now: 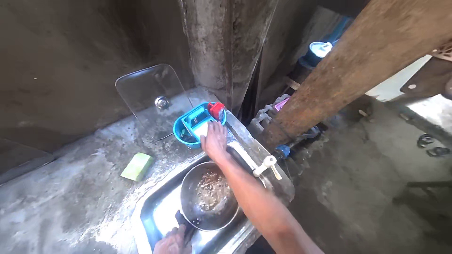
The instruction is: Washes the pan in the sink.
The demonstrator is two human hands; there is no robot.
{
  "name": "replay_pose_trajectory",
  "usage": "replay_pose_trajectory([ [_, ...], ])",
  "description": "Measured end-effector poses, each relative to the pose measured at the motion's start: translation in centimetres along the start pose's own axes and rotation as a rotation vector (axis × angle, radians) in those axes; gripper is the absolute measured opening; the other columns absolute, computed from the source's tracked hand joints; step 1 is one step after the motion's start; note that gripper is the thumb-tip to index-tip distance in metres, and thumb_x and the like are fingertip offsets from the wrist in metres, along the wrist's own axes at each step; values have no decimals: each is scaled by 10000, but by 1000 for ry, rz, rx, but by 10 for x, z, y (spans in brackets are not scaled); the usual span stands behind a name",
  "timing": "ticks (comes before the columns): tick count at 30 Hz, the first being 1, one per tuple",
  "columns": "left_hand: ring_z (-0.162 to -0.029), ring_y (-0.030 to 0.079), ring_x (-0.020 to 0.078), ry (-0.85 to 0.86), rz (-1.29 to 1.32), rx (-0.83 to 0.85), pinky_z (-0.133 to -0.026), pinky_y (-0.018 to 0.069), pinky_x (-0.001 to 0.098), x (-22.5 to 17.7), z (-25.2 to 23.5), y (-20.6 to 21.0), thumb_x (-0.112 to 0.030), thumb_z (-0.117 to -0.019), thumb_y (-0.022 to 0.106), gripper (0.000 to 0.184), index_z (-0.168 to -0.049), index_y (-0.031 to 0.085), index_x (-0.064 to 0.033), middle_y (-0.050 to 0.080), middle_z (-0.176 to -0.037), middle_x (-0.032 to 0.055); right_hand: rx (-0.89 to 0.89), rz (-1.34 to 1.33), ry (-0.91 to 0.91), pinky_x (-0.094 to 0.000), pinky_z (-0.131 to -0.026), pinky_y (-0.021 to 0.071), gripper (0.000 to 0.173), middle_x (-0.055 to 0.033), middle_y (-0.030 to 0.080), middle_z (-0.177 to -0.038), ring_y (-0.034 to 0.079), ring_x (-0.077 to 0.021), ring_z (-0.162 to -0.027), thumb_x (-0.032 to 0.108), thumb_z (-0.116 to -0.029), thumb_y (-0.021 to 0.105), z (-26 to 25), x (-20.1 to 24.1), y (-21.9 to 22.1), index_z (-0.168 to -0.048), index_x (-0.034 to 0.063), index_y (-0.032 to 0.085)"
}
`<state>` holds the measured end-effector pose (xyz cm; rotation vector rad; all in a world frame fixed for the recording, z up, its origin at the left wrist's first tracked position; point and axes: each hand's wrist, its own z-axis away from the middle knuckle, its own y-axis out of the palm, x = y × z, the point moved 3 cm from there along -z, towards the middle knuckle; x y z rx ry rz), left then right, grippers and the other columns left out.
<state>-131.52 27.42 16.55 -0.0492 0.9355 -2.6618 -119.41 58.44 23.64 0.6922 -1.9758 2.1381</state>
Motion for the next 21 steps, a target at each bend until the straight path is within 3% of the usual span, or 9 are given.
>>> replay_pose_trajectory([
  [2, -1113, 677, 402, -21, 1, -18, -910, 541, 606, 10, 10, 3, -494, -869, 704, 630, -1359, 623, -105, 682, -1248, 194, 63, 107, -21, -683, -1207, 213, 754, -219, 524, -1496, 376, -428, -1476, 499, -944, 659, -25, 2, 4, -1523, 67, 446],
  [4, -1103, 678, 419, -59, -20, -5, -909, 538, 612, 22, 27, 4, -489, -855, 726, 646, -1341, 619, -76, 680, -1239, 219, 103, 151, -42, -741, -1165, 221, 782, -213, 613, -1377, 486, -441, -1372, 534, -881, 735, -35, 3, 3, -1465, 64, 510],
  [9, -1082, 684, 438, -94, -99, 59, -898, 531, 619, 39, 62, 6, -528, -879, 656, 687, -1367, 572, -52, 676, -1238, 239, 132, 192, -3, -738, -1122, 277, 888, -202, 583, -1396, 471, -427, -1374, 583, -777, 808, -49, 5, -9, -1451, 79, 522],
  [11, -1122, 662, 457, -42, -118, 57, -899, 528, 632, 34, 70, 13, -574, -888, 654, 753, -1412, 535, -47, 656, -1271, 254, 51, 113, -4, -716, -1113, 309, 808, -210, 563, -1407, 476, -425, -1364, 536, -828, 782, -44, 3, -13, -1452, 93, 522],
  [13, -1185, 618, 486, 17, -111, 46, -900, 520, 652, 28, 73, 20, -588, -861, 717, 827, -1455, 511, -51, 610, -1335, 275, -103, -2, -67, -632, -1120, 371, 591, -182, 585, -1386, 518, -381, -1334, 484, -965, 649, -17, 2, -19, -1408, 99, 574],
  [16, -1145, 634, 486, 28, -56, -21, -853, 543, 647, 29, 70, 30, -475, -876, 720, 698, -1428, 560, -79, 591, -1354, 267, -196, -193, -175, -471, -1007, 541, 286, -158, 664, -1250, 633, -311, -1198, 208, -1034, 556, 74, -25, -9, -1230, 39, 678],
  [17, -1133, 638, 487, 23, -25, -59, -852, 542, 646, 31, 66, 30, -424, -882, 709, 654, -1420, 572, -78, 592, -1347, 269, -99, -187, -105, -456, -1003, 546, 279, -155, 671, -1255, 641, -295, -1195, 166, -1021, 537, 106, -51, 6, -1218, 34, 685],
  [19, -1125, 640, 484, 14, 31, -140, -849, 545, 640, 38, 57, 27, -345, -861, 714, 619, -1410, 586, -88, 593, -1343, 266, 207, -15, 128, -472, -980, 547, 378, -157, 619, -1368, 629, -301, -1232, 169, -970, 538, 154, -112, 39, -1321, 61, 629],
  [21, -1145, 629, 485, 32, 77, -212, -845, 550, 633, 40, 43, 17, -291, -845, 747, 617, -1408, 585, -99, 585, -1350, 264, 493, 194, 257, -567, -980, 528, 588, -247, 479, -1503, 515, -416, -1359, 137, -920, 617, 176, -150, 60, -1479, 24, 477],
])
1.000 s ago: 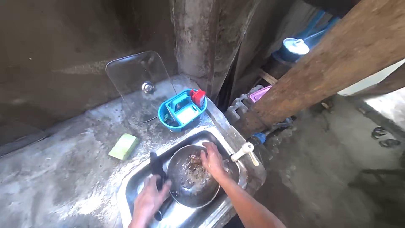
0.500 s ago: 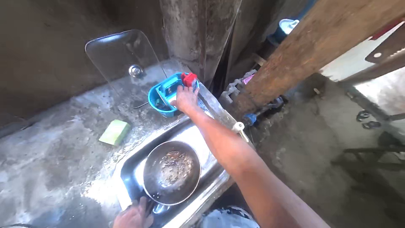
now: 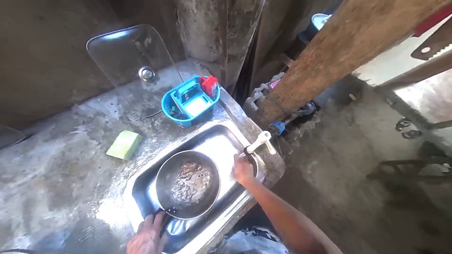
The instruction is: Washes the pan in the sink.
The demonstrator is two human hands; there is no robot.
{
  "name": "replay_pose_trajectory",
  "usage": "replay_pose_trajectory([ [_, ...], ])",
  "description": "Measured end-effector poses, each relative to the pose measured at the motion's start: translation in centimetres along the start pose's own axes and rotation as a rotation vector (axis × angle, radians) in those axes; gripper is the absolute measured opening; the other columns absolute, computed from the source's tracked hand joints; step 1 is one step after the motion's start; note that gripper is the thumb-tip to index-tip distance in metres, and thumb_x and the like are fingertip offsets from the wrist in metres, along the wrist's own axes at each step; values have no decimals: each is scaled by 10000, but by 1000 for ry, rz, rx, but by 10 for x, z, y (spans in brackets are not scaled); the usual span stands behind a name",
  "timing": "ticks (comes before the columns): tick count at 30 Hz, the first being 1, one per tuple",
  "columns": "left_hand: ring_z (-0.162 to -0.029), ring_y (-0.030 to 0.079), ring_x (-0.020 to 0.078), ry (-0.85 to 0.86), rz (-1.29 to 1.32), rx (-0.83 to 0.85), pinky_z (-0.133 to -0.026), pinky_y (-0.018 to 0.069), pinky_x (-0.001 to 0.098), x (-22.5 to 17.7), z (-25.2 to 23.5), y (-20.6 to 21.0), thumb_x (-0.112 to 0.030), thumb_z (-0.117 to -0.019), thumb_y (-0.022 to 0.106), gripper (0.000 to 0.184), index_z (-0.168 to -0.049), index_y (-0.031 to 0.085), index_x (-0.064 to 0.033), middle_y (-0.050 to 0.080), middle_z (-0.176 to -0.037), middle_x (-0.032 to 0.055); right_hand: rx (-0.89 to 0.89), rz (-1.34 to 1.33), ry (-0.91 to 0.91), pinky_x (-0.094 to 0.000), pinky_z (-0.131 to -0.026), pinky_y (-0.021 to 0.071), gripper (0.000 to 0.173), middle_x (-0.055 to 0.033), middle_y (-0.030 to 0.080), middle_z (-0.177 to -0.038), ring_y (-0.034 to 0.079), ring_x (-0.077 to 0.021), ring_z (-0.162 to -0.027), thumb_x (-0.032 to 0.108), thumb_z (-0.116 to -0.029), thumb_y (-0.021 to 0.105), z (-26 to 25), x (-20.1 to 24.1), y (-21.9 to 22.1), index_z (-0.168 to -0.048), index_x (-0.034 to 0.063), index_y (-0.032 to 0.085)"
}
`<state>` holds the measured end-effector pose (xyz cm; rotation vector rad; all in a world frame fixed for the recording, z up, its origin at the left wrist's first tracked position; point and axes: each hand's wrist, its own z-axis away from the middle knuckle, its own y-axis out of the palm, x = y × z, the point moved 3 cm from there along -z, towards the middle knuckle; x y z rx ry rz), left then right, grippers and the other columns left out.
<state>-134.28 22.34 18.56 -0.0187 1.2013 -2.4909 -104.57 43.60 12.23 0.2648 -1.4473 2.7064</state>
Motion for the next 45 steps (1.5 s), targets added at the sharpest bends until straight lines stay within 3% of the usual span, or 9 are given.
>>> replay_pose_trajectory([
  [7, -1235, 591, 413, 45, 15, -52, -925, 546, 576, -28, -69, -18, -226, -802, 822, 636, -1391, 591, -168, 597, -1346, 182, 298, 177, 29, -623, -977, 517, 864, -348, 379, -1522, 535, -510, -1296, 78, -869, 746, -4, -7, 12, -1587, 32, 267],
  [13, -1231, 588, 421, 28, 70, -52, -964, 525, 587, -13, -77, -26, -208, -775, 838, 669, -1394, 592, -150, 588, -1346, 206, 330, 379, -89, -625, -875, 541, 605, -305, 615, -1258, 650, -486, -1112, 60, -924, 653, 34, -14, -44, -1468, -16, 399],
  [17, -1198, 599, 425, 94, 139, -107, -941, 535, 582, -25, -79, -21, -156, -769, 823, 612, -1346, 619, -131, 601, -1312, 205, 256, 202, -204, -649, -887, 515, 538, -246, 590, -1330, 626, -448, -1156, 217, -897, 698, 43, -42, -96, -1389, 61, 545],
  [22, -1228, 596, 367, 193, 291, -105, -1018, 512, 546, -68, -88, -21, -312, -842, 817, 606, -1367, 601, -101, 590, -1331, 198, 187, -158, -78, -619, -1019, 470, 465, -190, 667, -1269, 614, -365, -1238, 453, -978, 596, 19, -32, -97, -1243, 81, 685],
  [28, -849, 703, 177, 323, 734, -477, -804, 597, 430, -139, -62, -67, -257, -981, 633, 312, -1188, 656, -26, 717, -975, 90, 140, -188, -221, -627, -1009, 479, 453, -232, 657, -1274, 623, -382, -1219, 332, -959, 633, -41, 8, -70, -1289, 23, 637],
  [32, -1099, 685, 175, 547, 975, -546, -991, 566, 390, -230, -96, -58, -254, -1013, 602, 370, -1289, 634, -10, 708, -1187, 109, 219, -242, -163, -595, -1154, 370, 518, -288, 544, -1449, 497, -426, -1384, 269, -1031, 585, -14, 17, -56, -1442, -40, 522],
  [38, -1045, 679, 195, 233, 1169, -371, -945, 556, 387, -253, -197, -48, -162, -1024, 608, 281, -1262, 625, -12, 686, -1167, 148, 144, -64, -169, -634, -1060, 460, 660, -255, 549, -1447, 558, -427, -1310, 224, -837, 771, -21, 23, -38, -1423, 14, 551],
  [42, -986, 671, 255, 106, 1130, -456, -908, 546, 467, -273, -166, -40, -170, -957, 673, 312, -1207, 615, 7, 681, -1067, 165, 167, -230, -127, -516, -1177, 370, 564, -290, 490, -1499, 472, -388, -1422, 258, -1072, 503, -15, 3, -50, -1517, -71, 391],
  [45, -951, 696, 252, 83, 1061, -431, -881, 569, 467, -288, -132, -37, -126, -900, 741, 302, -1163, 649, -10, 707, -1029, 146, 191, -343, -78, -504, -1172, 375, 492, -277, 541, -1461, 508, -375, -1393, 251, -1088, 478, -13, -18, -43, -1454, -76, 489],
])
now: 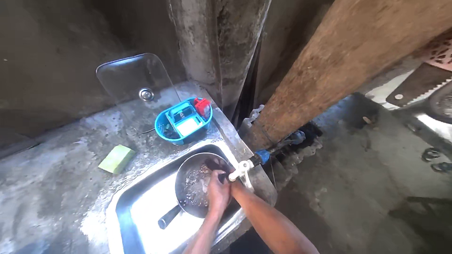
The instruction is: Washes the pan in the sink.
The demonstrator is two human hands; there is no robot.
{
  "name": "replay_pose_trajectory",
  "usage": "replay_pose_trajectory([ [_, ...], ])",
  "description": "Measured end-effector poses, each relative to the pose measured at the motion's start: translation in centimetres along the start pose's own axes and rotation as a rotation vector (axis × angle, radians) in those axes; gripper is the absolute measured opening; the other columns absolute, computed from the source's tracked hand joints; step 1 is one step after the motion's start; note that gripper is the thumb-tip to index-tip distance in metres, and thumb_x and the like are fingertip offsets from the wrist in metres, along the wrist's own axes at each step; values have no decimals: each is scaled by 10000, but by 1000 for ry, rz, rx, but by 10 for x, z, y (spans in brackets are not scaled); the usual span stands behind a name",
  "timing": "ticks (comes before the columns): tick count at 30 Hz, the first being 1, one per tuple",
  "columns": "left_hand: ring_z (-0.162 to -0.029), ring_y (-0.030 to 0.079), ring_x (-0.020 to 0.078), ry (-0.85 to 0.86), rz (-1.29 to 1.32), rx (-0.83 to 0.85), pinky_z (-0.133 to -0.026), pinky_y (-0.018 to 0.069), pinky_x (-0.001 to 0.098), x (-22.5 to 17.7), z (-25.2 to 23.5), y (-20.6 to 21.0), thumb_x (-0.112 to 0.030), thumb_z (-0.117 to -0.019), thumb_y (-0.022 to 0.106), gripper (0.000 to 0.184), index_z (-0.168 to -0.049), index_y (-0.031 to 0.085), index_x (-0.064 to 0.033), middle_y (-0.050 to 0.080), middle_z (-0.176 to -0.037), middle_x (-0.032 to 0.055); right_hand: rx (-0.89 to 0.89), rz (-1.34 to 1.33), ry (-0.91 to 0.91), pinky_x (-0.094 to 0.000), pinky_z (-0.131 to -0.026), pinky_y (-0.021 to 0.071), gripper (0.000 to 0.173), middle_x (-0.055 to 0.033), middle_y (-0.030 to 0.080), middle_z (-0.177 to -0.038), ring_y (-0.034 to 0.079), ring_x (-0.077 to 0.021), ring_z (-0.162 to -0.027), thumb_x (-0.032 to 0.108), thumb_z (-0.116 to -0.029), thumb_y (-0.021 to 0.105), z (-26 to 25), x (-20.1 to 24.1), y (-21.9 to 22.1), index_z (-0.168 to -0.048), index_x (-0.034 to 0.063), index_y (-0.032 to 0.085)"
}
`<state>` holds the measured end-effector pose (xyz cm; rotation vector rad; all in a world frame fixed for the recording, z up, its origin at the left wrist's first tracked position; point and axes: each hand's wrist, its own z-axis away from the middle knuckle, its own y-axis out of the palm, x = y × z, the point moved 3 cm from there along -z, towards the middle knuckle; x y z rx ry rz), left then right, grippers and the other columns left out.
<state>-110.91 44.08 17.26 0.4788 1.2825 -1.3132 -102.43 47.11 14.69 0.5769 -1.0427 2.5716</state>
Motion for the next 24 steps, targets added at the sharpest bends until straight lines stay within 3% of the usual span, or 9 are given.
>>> replay_pose_trajectory([
  [6, -900, 688, 257, -170, 207, -236, -847, 565, 488, 42, -54, -21, -259, -1032, 595, 288, -1162, 682, -17, 707, -977, 156, -302, -346, -216, -445, -1027, 523, 369, -215, 695, -1197, 673, -281, -1127, 172, -998, 567, -49, 7, 26, -1297, -36, 628],
  [9, -806, 680, 236, -215, 256, -172, -774, 572, 464, 48, -39, -27, -262, -1065, 538, 299, -1125, 689, -11, 695, -914, 146, -290, -857, -183, -313, -631, 521, 319, -118, 642, -957, 593, -148, -719, 87, -983, 528, -38, 15, 4, -1271, -37, 590],
  [10, -791, 680, 226, -193, 231, -107, -769, 574, 464, 41, -27, -24, -286, -1067, 533, 319, -1101, 705, -20, 699, -888, 129, -286, -1038, -189, -279, -625, 513, 272, -91, 632, -920, 579, -112, -710, 71, -997, 513, -40, 16, 2, -1226, -51, 593],
  [12, -799, 676, 185, -100, 165, -32, -779, 567, 433, 25, -16, -16, -315, -1062, 523, 334, -1066, 723, -46, 698, -860, 83, -196, -1236, -264, -284, -852, 541, 249, -94, 657, -1018, 628, -107, -923, 62, -1026, 450, -47, 20, 9, -1166, -73, 606],
  [14, -967, 707, 218, -48, 148, -94, -926, 565, 458, 17, -30, -19, -259, -1062, 529, 320, -1112, 727, -12, 736, -1005, 131, -203, -1245, -258, -342, -972, 546, 320, -126, 708, -1130, 662, -154, -1078, 146, -1072, 420, -26, 37, 19, -1182, -41, 656],
  [17, -942, 690, 250, -124, 255, -217, -904, 562, 466, 31, -65, -20, -228, -1063, 557, 307, -1148, 671, 44, 710, -1023, 188, -204, -1108, -208, -405, -1221, 349, 506, -170, 456, -1577, 436, -217, -1459, 214, -1087, 407, 25, 64, 21, -1553, 17, 415],
  [20, -1015, 617, 178, -205, 472, -171, -914, 529, 354, 35, -58, -1, -244, -1085, 498, 394, -1370, 517, 27, 631, -1177, 175, -211, -1044, -194, -426, -1252, 311, 544, -137, 437, -1605, 396, -206, -1495, 360, -1101, 393, 3, 49, 30, -1544, 51, 457],
  [22, -1194, 603, 209, -269, 595, -107, -1009, 517, 404, 20, -41, 6, -320, -1092, 479, 549, -1554, 340, -57, 579, -1375, 175, -212, -1037, -178, -401, -1195, 400, 521, -130, 550, -1507, 501, -188, -1409, 392, -1095, 443, -28, 29, 34, -1484, 59, 534],
  [24, -1259, 574, 215, -220, 534, -50, -1043, 504, 416, 8, -32, 5, -330, -1101, 443, 567, -1580, 281, -73, 531, -1445, 164, -224, -906, -184, -389, -1171, 422, 508, -163, 573, -1464, 531, -202, -1373, 363, -1093, 462, -30, 18, 38, -1472, 29, 521],
])
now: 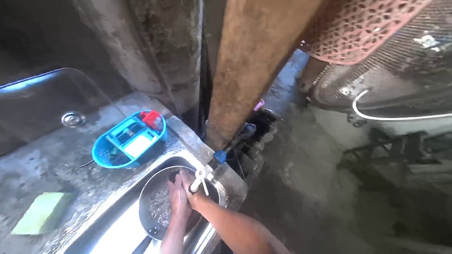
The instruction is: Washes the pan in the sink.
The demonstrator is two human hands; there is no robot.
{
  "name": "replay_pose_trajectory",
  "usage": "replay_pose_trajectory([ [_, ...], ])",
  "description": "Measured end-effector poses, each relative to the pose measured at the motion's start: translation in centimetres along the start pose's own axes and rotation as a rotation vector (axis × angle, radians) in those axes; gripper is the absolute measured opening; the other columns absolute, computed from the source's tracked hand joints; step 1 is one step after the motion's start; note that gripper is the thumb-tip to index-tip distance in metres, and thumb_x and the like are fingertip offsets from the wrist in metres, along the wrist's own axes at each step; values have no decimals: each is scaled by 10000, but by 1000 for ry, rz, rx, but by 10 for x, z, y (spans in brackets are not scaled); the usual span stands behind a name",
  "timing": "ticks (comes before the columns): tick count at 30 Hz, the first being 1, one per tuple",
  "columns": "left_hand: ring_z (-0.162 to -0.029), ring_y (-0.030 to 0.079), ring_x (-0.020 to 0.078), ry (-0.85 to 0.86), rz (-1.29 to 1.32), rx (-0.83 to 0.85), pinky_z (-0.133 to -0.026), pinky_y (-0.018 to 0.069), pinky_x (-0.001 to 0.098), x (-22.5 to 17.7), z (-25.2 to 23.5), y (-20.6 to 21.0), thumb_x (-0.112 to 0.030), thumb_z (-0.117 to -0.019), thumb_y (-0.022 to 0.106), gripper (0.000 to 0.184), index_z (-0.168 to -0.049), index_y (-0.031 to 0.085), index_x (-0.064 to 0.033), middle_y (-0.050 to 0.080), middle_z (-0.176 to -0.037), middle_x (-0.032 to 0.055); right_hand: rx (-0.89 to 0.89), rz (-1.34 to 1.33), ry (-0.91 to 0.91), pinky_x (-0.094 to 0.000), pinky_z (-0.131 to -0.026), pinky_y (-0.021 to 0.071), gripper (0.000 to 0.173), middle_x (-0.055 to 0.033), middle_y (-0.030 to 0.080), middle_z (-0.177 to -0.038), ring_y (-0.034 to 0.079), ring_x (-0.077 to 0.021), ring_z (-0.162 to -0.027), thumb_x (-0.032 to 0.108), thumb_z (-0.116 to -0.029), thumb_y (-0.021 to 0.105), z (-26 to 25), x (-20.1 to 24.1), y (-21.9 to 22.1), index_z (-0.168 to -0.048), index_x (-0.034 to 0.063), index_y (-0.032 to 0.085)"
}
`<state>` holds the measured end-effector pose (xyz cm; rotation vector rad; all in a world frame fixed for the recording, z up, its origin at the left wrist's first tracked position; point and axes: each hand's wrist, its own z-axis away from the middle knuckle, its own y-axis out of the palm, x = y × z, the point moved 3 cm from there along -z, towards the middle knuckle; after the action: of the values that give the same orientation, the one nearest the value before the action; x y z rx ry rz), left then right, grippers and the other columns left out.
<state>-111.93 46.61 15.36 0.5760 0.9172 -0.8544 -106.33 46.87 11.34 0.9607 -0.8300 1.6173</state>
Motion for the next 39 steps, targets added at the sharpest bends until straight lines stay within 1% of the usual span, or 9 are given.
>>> replay_pose_trajectory([
  [2, -1247, 586, 261, 121, -186, 21, -1036, 503, 449, -6, -4, -10, -265, -1114, 405, 486, -1503, 406, 25, 553, -1409, 220, 50, 137, 21, -442, -1223, 358, 573, -179, 492, -1552, 459, -242, -1454, 394, -1100, 413, 32, 27, 6, -1546, 35, 435],
  [4, -1060, 640, 162, 169, -39, 87, -920, 548, 339, -1, -4, -12, -309, -1127, 324, 443, -1381, 493, 12, 624, -1197, 136, 150, 254, 147, -500, -1260, 252, 562, -184, 347, -1650, 341, -293, -1532, 310, -1130, 347, 61, 79, -4, -1619, 41, 288],
  [8, -1126, 635, 173, -43, 111, 141, -968, 546, 387, -4, 47, -2, -237, -1115, 390, 386, -1443, 488, -58, 634, -1293, 112, -120, 237, -99, -374, -1149, 445, 502, -196, 628, -1372, 582, -235, -1310, 250, -985, 632, 41, 42, -22, -1400, -26, 569],
  [12, -1160, 646, 185, 120, 119, 119, -1020, 537, 350, 18, 51, -11, 0, -1010, 504, 349, -1349, 567, 50, 661, -1271, 163, -172, -19, -66, -314, -1149, 423, 407, -203, 595, -1388, 556, -182, -1313, 137, -1057, 511, 53, 30, -24, -1411, -63, 520],
  [18, -953, 692, 148, 69, 13, -84, -890, 576, 333, 11, 26, -22, -177, -983, 678, 310, -1213, 640, 28, 714, -1053, 131, -223, 140, -122, -355, -1180, 394, 500, -255, 584, -1402, 544, -242, -1352, 249, -1079, 402, 71, 23, -5, -1411, -109, 514],
  [22, -899, 683, 206, -114, -65, -232, -863, 557, 409, -3, -3, -27, -351, -1017, 647, 412, -1222, 680, 5, 718, -1019, 164, 1, 181, -279, -412, -1286, 231, 681, -272, 313, -1635, 297, -292, -1548, 388, -1078, 321, 79, 23, 13, -1565, -88, 319],
  [27, -895, 711, 154, -39, 116, -123, -846, 595, 334, 11, 9, -13, -202, -1044, 593, 258, -1102, 719, 15, 740, -975, 113, -134, 38, -127, -327, -1121, 458, 454, -169, 684, -1278, 615, -171, -1248, 236, -1111, 338, 15, 34, -2, -1278, -48, 651],
  [32, -891, 669, 207, -148, -111, -198, -860, 547, 404, 3, -23, -14, -287, -1075, 541, 358, -1142, 695, 28, 705, -979, 164, -15, 193, -64, -377, -1277, 242, 630, -228, 321, -1648, 313, -247, -1545, 351, -1094, 270, 54, 43, 8, -1580, -48, 319],
  [39, -1049, 673, 195, -41, 93, 134, -919, 584, 381, 14, 0, 5, -88, -1047, 446, 311, -1322, 547, 17, 663, -1180, 155, 83, 542, -351, -406, -1085, 501, 412, -197, 671, -1287, 643, -263, -1226, 204, -1058, 427, -20, 68, -39, -1326, -30, 633],
])
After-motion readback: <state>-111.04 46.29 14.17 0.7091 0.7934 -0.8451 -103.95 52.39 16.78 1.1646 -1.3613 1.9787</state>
